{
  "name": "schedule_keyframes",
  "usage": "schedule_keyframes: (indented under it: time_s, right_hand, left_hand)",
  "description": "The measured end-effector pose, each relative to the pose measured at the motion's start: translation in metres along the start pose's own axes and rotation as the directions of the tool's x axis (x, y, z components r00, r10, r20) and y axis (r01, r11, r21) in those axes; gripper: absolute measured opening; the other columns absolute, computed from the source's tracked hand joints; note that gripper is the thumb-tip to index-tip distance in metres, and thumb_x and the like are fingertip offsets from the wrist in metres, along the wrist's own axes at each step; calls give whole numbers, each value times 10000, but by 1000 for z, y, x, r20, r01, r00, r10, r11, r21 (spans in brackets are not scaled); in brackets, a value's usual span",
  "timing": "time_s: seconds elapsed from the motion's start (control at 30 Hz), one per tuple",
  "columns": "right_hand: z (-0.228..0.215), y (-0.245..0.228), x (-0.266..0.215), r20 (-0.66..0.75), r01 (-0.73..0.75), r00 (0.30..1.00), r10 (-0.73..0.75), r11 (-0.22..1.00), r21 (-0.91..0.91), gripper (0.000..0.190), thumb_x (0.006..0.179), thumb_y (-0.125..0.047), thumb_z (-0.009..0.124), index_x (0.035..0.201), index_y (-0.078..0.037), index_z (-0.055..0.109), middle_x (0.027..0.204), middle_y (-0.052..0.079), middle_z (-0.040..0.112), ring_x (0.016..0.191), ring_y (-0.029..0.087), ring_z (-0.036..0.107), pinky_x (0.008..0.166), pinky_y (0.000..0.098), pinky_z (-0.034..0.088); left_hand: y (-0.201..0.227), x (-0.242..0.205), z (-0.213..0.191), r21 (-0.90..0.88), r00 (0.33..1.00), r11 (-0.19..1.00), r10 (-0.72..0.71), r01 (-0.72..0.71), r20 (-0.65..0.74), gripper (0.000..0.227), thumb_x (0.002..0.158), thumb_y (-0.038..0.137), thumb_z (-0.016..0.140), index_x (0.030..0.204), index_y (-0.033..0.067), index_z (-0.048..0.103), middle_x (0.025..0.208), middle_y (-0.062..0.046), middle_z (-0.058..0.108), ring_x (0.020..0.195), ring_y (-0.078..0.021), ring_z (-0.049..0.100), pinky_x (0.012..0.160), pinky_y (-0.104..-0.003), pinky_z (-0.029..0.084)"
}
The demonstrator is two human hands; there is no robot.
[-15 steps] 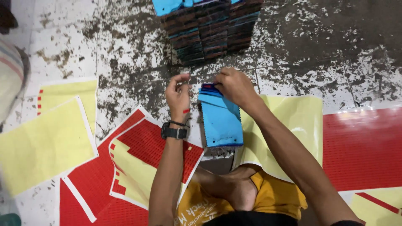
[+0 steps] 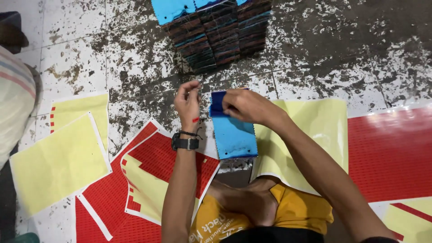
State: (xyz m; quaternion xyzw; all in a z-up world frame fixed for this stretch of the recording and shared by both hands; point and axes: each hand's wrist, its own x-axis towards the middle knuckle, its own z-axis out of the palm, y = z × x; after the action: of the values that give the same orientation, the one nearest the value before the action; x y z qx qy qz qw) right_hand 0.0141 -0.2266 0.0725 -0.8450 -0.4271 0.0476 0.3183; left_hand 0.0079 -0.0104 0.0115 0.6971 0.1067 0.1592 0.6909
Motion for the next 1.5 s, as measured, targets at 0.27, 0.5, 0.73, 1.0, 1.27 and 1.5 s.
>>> schedule_keyframes:
  time_s: [0.27,0.5,0.73,1.0,1.27,1.5]
  right_hand:
    - [-6,-9,-3,48,-183,981,186,835,519,160,972,-162,691,1038,-53,788,911,173,774,828,293,720,731,412,552]
    - [14,3,-7,38,-236,962,270,754,613,140,944,-145,710,1010,-42,778,833,113,754,771,190,677,696,357,553]
    - [12,7,2,44,-265,956,289,795,546,130,962,-109,675,1024,-18,743,817,142,720,754,218,673,702,382,555]
    - [23,22,24,-15,-367,925,379,906,208,135,963,-156,686,1005,-51,759,826,177,760,807,377,748,670,474,575]
    - [38,31,27,-34,-469,883,469,883,10,209,953,-251,650,998,-79,759,872,159,766,857,397,741,701,515,590]
    - [54,54,28,-127,-485,873,470,866,-122,231,854,-238,770,1025,-84,766,950,166,747,936,414,727,752,561,602]
  left_hand:
    - [4,1,42,249,991,960,135,-128,-8,206,1021,248,539,1039,169,728,935,-66,731,888,-220,666,806,-370,508]
    - [10,-3,50,436,949,880,278,-188,-150,189,997,262,531,978,197,708,834,-41,744,759,-233,656,755,-368,510]
    - [4,3,20,486,941,848,311,-212,-133,146,900,145,606,1020,180,683,878,-58,732,779,-273,680,763,-385,518]
    - [10,-27,-3,455,967,853,218,-256,135,166,860,122,661,984,196,742,861,-14,756,693,-156,688,632,-307,560]
    - [-39,-11,-12,686,798,428,446,-588,405,284,964,95,577,1064,296,752,1019,36,640,858,-226,668,695,-365,556]
    - [-32,-7,-12,704,656,69,437,-707,615,324,1028,91,474,1117,335,668,1019,51,495,809,-228,538,611,-347,393]
